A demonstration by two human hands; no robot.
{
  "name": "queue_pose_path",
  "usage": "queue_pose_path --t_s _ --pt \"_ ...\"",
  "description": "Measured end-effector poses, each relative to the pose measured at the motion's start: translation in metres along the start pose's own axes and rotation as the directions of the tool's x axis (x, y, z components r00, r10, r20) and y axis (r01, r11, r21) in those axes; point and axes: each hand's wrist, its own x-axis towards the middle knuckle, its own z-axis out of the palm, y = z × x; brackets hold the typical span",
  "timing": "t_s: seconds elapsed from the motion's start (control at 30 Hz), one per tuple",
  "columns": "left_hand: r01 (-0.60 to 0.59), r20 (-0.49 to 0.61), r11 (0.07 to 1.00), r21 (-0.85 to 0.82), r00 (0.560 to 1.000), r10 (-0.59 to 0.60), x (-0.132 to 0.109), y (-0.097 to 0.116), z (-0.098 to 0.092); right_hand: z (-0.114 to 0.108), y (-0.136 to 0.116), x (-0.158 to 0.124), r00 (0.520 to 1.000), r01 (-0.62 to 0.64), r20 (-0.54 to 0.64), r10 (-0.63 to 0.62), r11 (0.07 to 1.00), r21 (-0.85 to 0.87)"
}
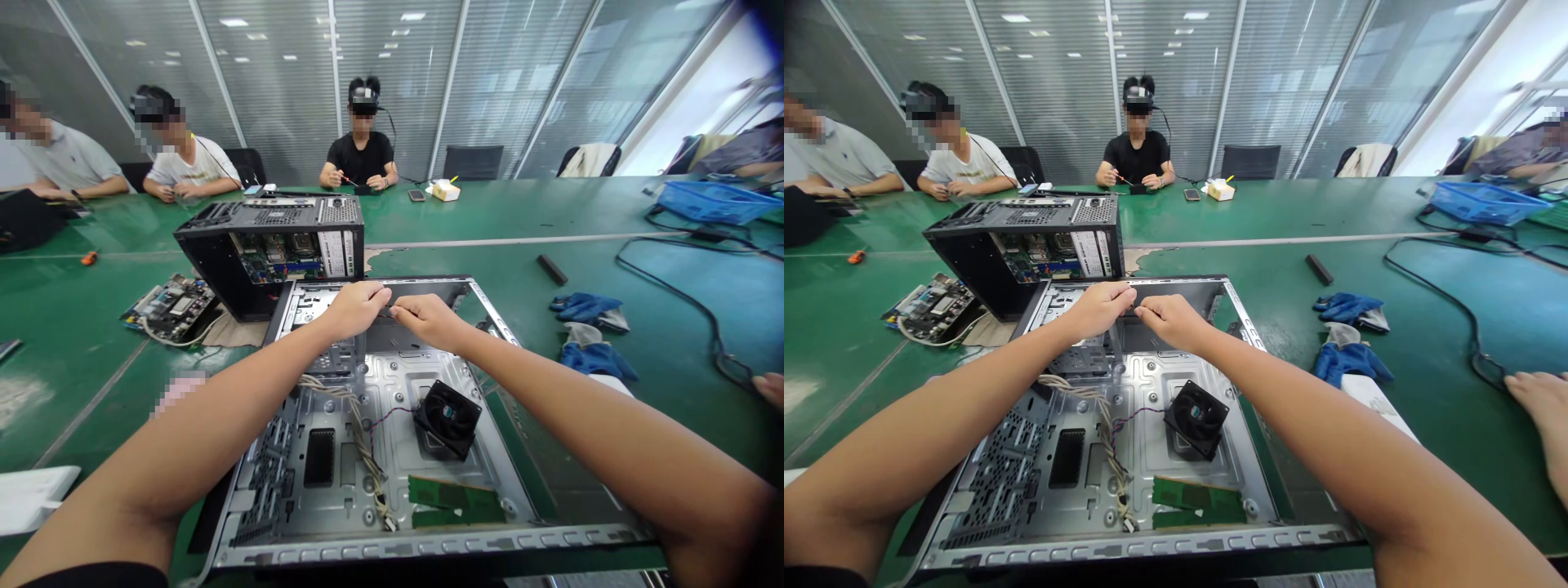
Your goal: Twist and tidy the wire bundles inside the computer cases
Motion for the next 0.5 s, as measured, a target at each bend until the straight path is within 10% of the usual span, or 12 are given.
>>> queue_pose_path --t_s 0.5 --pt "-0.041 -0.067 0.999 -0.035 0.997 0.038 -0.0029 0.0042 -0.0002 -0.0012 0.0074 0.0005 0.991 -0.130 0.057 0.121 0.969 0.211"
